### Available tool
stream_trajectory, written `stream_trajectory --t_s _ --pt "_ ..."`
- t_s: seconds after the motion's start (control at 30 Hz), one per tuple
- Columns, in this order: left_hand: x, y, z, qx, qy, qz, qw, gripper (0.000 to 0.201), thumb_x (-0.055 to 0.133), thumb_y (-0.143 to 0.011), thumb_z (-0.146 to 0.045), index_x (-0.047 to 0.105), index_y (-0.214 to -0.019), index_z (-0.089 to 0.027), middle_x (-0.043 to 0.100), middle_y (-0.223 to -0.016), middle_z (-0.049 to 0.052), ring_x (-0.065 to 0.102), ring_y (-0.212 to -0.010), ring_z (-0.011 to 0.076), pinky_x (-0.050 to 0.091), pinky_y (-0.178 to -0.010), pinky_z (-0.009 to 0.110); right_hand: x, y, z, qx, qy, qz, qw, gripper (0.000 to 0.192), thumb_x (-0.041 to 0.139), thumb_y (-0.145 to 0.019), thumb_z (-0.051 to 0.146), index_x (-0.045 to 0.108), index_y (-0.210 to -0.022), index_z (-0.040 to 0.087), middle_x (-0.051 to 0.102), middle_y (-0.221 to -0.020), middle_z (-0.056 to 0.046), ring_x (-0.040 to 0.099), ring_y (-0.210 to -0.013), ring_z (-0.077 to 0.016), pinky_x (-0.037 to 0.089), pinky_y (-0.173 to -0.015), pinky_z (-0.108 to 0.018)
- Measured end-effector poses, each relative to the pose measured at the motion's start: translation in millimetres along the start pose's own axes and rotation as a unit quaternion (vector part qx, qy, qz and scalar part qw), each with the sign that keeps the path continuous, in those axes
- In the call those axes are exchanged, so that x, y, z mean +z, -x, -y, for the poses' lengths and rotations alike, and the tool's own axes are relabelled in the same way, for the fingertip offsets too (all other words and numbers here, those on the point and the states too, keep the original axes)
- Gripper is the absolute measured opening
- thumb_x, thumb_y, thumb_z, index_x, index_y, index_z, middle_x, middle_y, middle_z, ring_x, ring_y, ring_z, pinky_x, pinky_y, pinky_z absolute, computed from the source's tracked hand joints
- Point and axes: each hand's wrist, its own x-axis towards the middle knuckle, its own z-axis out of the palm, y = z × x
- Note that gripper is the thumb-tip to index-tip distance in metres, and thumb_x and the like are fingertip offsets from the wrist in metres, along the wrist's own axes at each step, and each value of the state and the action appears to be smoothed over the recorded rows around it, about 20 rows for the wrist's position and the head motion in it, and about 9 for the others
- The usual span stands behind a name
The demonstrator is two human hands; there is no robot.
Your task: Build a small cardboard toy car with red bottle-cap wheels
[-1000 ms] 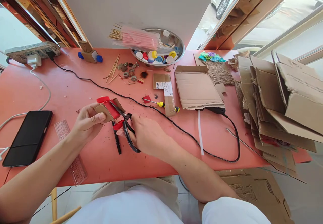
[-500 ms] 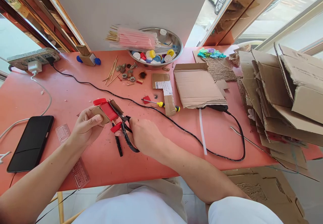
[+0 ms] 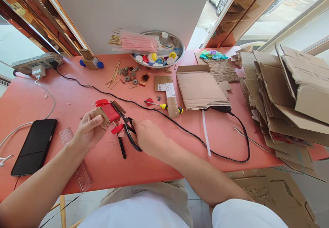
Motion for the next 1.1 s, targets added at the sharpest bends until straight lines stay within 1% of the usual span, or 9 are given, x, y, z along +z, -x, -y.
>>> stream_trajectory --t_s 0.1,0.2,0.3,0.43,0.6,0.7,0.8,0.97,1.1 --pt "2.4 0.2 -0.5 -0.007 -0.016 0.012 1.0 0.05 0.106 -0.058 -0.06 0.081 -0.071 -0.018 0.066 -0.058 0.001 0.06 -0.056 0.0164 0.053 -0.059 0.03 -7.6 3.1 12.1 0.041 0.098 0.025 0.994 0.018 0.067 -0.107 0.032 0.059 -0.095 0.021 0.073 -0.085 -0.006 0.06 -0.071 -0.0186 0.034 -0.061 -0.028" --pt "5.5 -0.3 0.0 0.004 0.001 0.017 1.0 0.051 0.106 -0.059 -0.058 0.074 -0.062 -0.018 0.055 -0.051 -0.004 0.043 -0.047 0.0094 0.046 -0.053 0.026 -7.2 3.3 15.0 0.037 0.119 0.025 0.992 0.021 0.067 -0.108 0.032 0.058 -0.093 0.021 0.071 -0.083 -0.006 0.058 -0.066 -0.0173 0.032 -0.06 -0.027" --pt "5.4 -1.7 1.3 0.028 0.013 0.043 0.999 0.058 0.104 -0.065 -0.055 0.061 -0.051 -0.018 0.043 -0.049 -0.007 0.029 -0.045 0.0057 0.037 -0.048 0.023 -1.5 1.2 8.8 0.018 0.07 0.001 0.997 0.028 0.07 -0.105 0.027 0.054 -0.082 0.022 0.059 -0.068 0.002 0.043 -0.056 -0.0119 0.029 -0.057 -0.025" --pt "-0.1 -1.5 2.5 0.011 0.017 0.054 0.998 0.061 0.103 -0.065 -0.059 0.059 -0.052 -0.018 0.048 -0.052 -0.004 0.042 -0.049 0.0091 0.043 -0.051 0.025 -8.4 -2.8 3.5 0.013 -0.028 -0.013 0.999 0.034 0.064 -0.101 0.019 0.048 -0.07 0.024 0.046 -0.059 0.007 0.035 -0.053 -0.0098 0.028 -0.055 -0.023" --pt "-11.6 1.7 2.3 -0.037 0.061 0.032 0.997 0.053 0.105 -0.058 -0.061 0.072 -0.065 -0.02 0.061 -0.062 0.0 0.059 -0.059 0.0161 0.057 -0.062 0.033 -40.6 -3.0 9.5 0.117 0.16 -0.084 0.977 0.029 0.066 -0.1 0.02 0.055 -0.073 0.023 0.06 -0.065 0.001 0.056 -0.062 -0.0171 0.032 -0.059 -0.026" --pt "-17.8 1.8 2.0 -0.076 0.1 0.052 0.991 0.053 0.104 -0.059 -0.061 0.08 -0.086 -0.021 0.068 -0.075 0.003 0.061 -0.065 0.0168 0.059 -0.067 0.034 -50.6 1.6 14.4 0.16 0.288 -0.043 0.943 0.016 0.065 -0.103 0.026 0.07 -0.089 0.022 0.075 -0.08 -0.007 0.071 -0.077 -0.0243 0.033 -0.061 -0.028" --pt "-21.0 0.7 0.6 -0.099 0.126 0.055 0.986 0.056 0.101 -0.06 -0.056 0.079 -0.097 -0.021 0.068 -0.082 0.004 0.059 -0.069 0.0166 0.058 -0.068 0.033 -51.9 6.1 16.9 0.18 0.344 0.006 0.921 0.021 0.065 -0.105 0.033 0.074 -0.092 0.02 0.081 -0.093 -0.013 0.077 -0.091 -0.0285 0.033 -0.062 -0.028" --pt "-17.5 0.6 -2.9 -0.091 0.116 0.017 0.989 0.075 0.098 -0.059 -0.043 0.072 -0.127 -0.025 0.068 -0.088 0.003 0.061 -0.073 0.0174 0.058 -0.067 0.03 -50.5 9.5 11.4 0.137 0.346 -0.036 0.928 0.016 0.063 -0.106 0.032 0.072 -0.098 0.021 0.079 -0.086 -0.01 0.075 -0.08 -0.0262 0.032 -0.059 -0.028" --pt "-14.8 1.3 -1.3 -0.08 0.134 0.001 0.988 0.087 0.106 -0.055 -0.04 0.07 -0.133 -0.031 0.071 -0.087 0.001 0.063 -0.072 0.0152 0.056 -0.063 0.024 -39.8 14.8 8.4 0.029 0.296 -0.048 0.954 0.007 0.06 -0.104 0.027 0.064 -0.109 0.022 0.073 -0.08 -0.004 0.068 -0.07 -0.0236 0.032 -0.059 -0.027"
